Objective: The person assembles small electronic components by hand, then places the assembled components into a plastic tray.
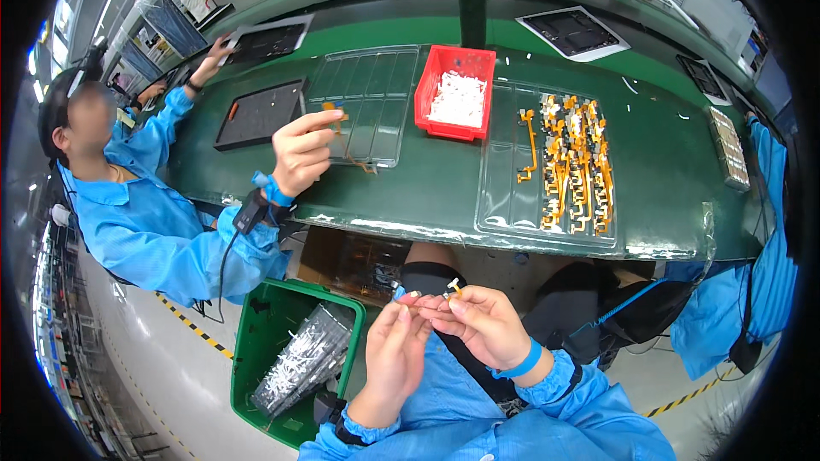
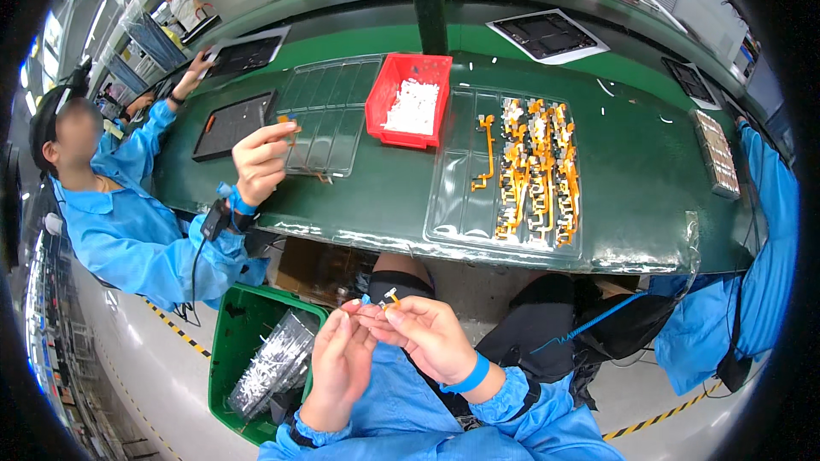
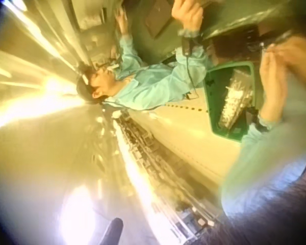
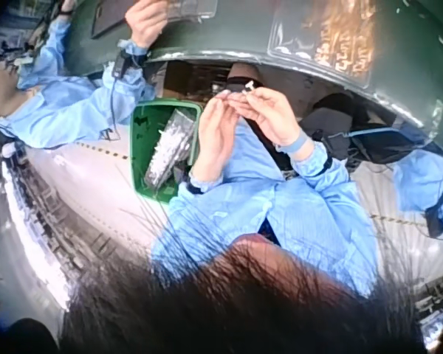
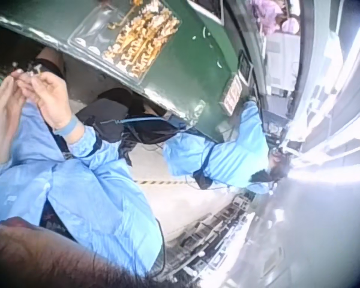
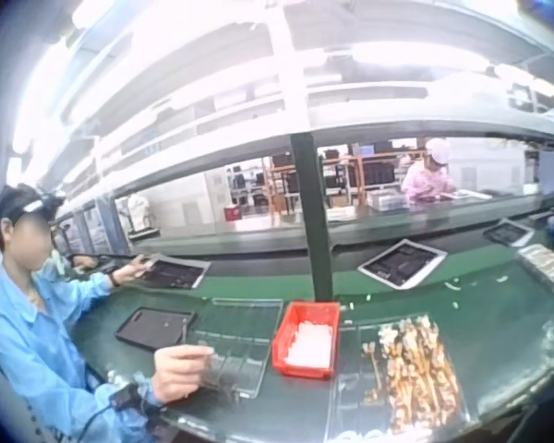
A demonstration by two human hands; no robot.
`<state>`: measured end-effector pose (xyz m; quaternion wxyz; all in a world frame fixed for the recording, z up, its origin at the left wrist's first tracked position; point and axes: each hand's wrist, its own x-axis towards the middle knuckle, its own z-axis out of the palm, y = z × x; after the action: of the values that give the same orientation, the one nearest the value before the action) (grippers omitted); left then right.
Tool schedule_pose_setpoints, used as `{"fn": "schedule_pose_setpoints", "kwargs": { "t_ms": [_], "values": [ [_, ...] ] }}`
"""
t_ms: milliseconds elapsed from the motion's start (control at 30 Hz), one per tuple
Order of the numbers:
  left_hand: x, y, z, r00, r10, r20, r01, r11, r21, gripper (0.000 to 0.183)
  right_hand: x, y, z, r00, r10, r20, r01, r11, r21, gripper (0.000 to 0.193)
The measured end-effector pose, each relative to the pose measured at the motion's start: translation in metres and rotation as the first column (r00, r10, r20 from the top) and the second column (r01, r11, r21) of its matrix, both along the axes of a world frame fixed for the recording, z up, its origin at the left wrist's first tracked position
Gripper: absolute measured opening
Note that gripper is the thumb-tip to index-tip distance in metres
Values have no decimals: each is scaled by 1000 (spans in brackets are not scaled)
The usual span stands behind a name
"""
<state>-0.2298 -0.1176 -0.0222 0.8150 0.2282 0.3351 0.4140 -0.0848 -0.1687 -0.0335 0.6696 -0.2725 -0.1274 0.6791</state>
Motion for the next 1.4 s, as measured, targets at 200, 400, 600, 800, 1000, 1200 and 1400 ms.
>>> {"fn": "schedule_pose_setpoints", "kwargs": {
  "t_ms": [200,400,600,800,1000,1200,1400],
  "values": [
    [5,54,5,995,-46,-84,66,967,246,21,2,6,9,998,-12,-61,21,989,146,20],
    [10,181,59,733,-206,-649,628,572,528,18,7,8,13,942,12,335,-56,991,123,31],
    [46,255,64,503,-187,-844,833,365,415,21,3,3,-9,859,22,512,-62,996,61,21],
    [63,283,48,457,112,-882,859,200,471,21,12,-10,-18,796,19,605,-82,994,77,20],
    [63,296,35,435,343,-833,877,49,478,25,18,-18,-19,797,26,604,-96,992,83,18],
    [56,297,41,337,635,-695,899,1,437,22,43,-30,-6,693,9,721,-144,982,126,17],
    [105,172,73,648,430,-629,665,82,742,15,110,-42,27,-221,-363,905,270,869,414,15]
  ]
}}
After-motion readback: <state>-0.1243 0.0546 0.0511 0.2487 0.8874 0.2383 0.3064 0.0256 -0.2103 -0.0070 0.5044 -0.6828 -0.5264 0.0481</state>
